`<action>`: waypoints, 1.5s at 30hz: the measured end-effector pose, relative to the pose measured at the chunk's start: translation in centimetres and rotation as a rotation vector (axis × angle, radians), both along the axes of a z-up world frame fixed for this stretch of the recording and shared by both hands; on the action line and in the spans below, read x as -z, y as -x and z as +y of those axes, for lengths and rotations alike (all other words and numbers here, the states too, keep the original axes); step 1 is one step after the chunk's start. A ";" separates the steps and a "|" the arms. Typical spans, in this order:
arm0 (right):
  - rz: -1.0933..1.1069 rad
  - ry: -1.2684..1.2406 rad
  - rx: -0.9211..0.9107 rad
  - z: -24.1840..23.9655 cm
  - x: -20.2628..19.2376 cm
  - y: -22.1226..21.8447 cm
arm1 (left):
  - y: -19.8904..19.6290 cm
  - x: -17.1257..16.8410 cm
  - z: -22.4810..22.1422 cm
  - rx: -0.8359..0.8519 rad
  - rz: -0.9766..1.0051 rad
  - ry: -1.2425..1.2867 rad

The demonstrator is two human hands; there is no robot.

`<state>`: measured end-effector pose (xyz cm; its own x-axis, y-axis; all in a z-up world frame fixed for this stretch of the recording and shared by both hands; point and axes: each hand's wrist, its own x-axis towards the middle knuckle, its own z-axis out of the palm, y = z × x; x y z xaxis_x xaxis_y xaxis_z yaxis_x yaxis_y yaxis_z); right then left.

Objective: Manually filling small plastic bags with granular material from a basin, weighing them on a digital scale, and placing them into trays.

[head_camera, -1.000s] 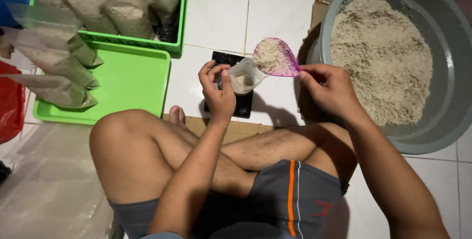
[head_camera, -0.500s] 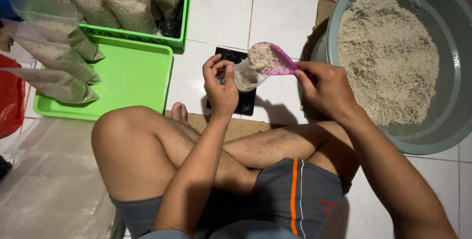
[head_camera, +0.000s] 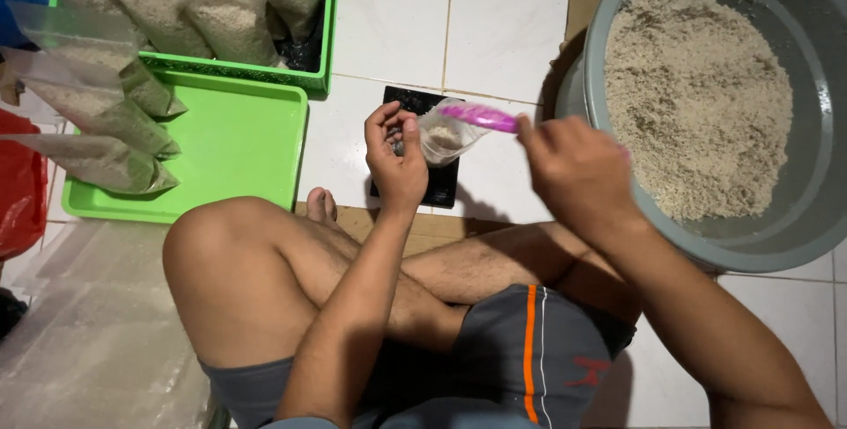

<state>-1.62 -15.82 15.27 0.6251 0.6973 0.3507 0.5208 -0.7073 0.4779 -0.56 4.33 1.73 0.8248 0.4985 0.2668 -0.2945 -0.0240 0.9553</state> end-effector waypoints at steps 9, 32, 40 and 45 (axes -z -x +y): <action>0.104 -0.264 0.529 -17.4 0.8 -2.4 | 0.6 -1.0 0.0 0.094 0.039 0.150; 0.716 -0.715 1.027 -26.6 10.9 -4.1 | 0.4 -0.1 0.5 0.114 -0.023 0.202; 0.626 -0.713 1.037 -26.2 6.3 -1.1 | 0.8 -0.7 0.5 0.136 -0.012 0.200; 0.574 -0.766 0.947 -23.5 2.7 0.4 | 0.9 -1.0 0.4 0.113 -0.011 0.229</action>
<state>-2.02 -39.33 12.62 0.9426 -0.3336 -0.0170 -0.3217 -0.8928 -0.3153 -1.42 4.70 2.69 0.8763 0.4520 0.1669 -0.2936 0.2261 0.9288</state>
